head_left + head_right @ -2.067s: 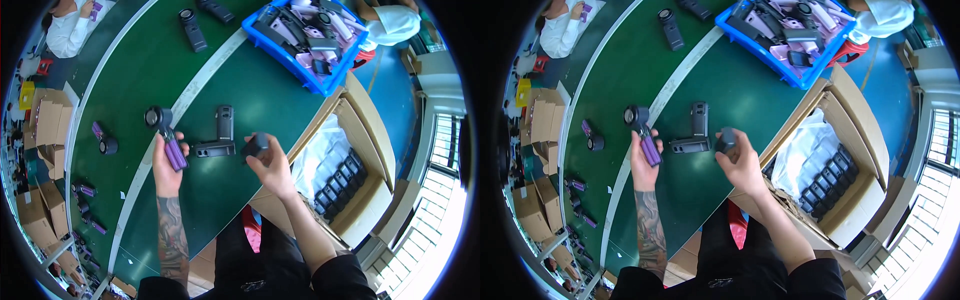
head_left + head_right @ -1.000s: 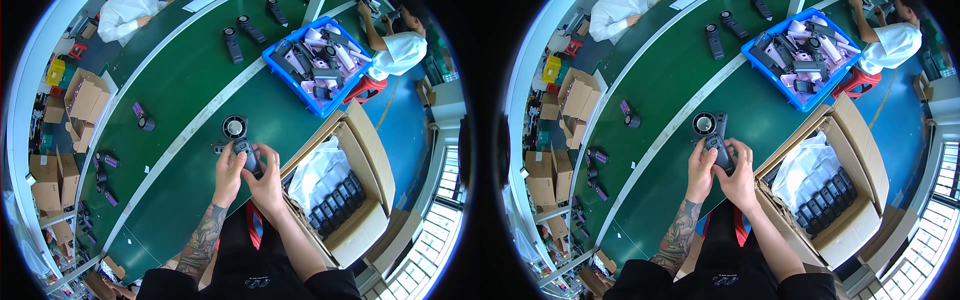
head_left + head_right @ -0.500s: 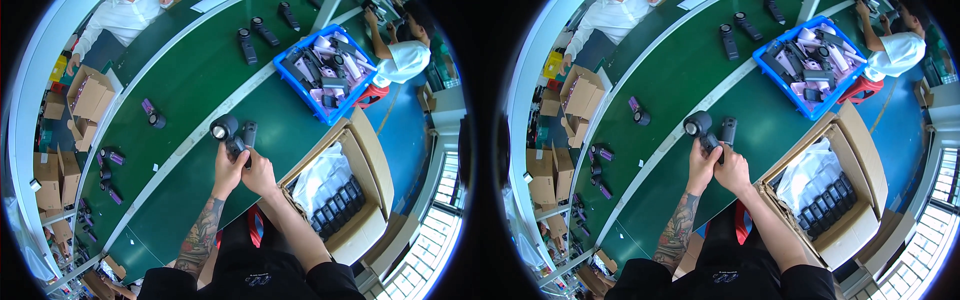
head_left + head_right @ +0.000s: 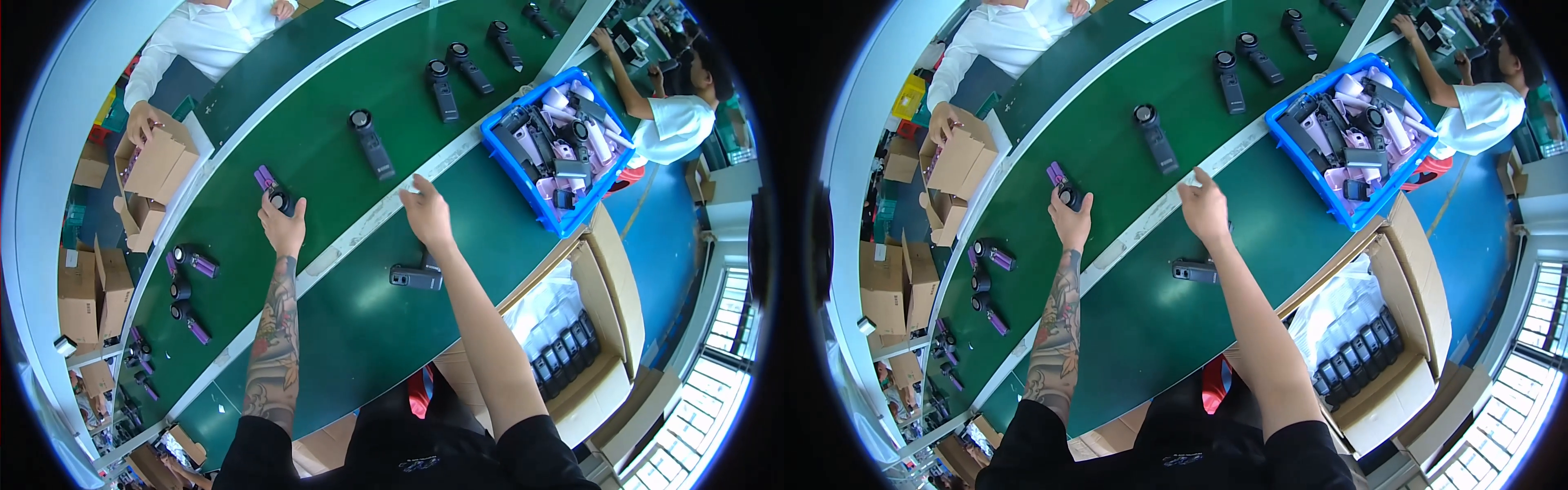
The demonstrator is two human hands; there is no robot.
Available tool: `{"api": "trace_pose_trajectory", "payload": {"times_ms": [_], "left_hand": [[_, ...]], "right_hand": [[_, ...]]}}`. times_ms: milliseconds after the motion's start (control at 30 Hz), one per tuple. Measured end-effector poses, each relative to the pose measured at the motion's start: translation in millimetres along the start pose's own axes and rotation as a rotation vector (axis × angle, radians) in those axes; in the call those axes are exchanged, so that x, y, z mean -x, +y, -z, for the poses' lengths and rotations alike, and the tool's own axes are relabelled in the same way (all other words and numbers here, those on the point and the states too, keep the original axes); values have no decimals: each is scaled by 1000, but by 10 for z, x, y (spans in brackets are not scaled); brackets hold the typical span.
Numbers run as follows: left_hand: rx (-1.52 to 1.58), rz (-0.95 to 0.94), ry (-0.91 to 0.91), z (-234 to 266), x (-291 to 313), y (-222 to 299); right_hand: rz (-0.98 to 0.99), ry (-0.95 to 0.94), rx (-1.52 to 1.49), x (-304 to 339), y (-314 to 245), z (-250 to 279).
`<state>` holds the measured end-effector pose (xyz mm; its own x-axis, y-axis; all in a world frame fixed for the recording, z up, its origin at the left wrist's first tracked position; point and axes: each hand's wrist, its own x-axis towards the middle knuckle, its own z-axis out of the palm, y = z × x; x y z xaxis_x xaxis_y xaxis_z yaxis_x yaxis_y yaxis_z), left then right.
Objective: The recorder is packing handheld electronic devices into boxes and arranging them on an assembly line conveyor.
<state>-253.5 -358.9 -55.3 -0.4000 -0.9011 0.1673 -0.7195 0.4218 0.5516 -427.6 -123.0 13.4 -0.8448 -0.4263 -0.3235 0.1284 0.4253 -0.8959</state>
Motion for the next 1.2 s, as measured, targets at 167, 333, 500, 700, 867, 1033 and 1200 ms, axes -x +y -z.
{"api": "trace_pose_trajectory", "payload": {"times_ms": [167, 333, 500, 700, 867, 1033, 1200], "left_hand": [[-31, -2, 27, -49, -68, -8], [323, -8, 32, 211, 257, 225], [1279, 234, 53, 719, 630, 624], [1994, 585, -288, 795, 1067, 1000], [2022, 580, -450, 821, 1470, 1417], [1914, 527, -543, 889, 1724, 1697], [1742, 354, -591, 902, 1830, 1797]], "right_hand": [[195, 291, 765, 509, 504, 297], [96, 144, 661, 694, 756, 564], [351, 202, 894, 785, 880, 737], [405, 25, 533, 909, 392, 863], [530, -168, 126, 1459, -219, 734], [617, -94, 233, 1770, -303, 637], [636, -28, 330, 1823, -255, 657]]}}
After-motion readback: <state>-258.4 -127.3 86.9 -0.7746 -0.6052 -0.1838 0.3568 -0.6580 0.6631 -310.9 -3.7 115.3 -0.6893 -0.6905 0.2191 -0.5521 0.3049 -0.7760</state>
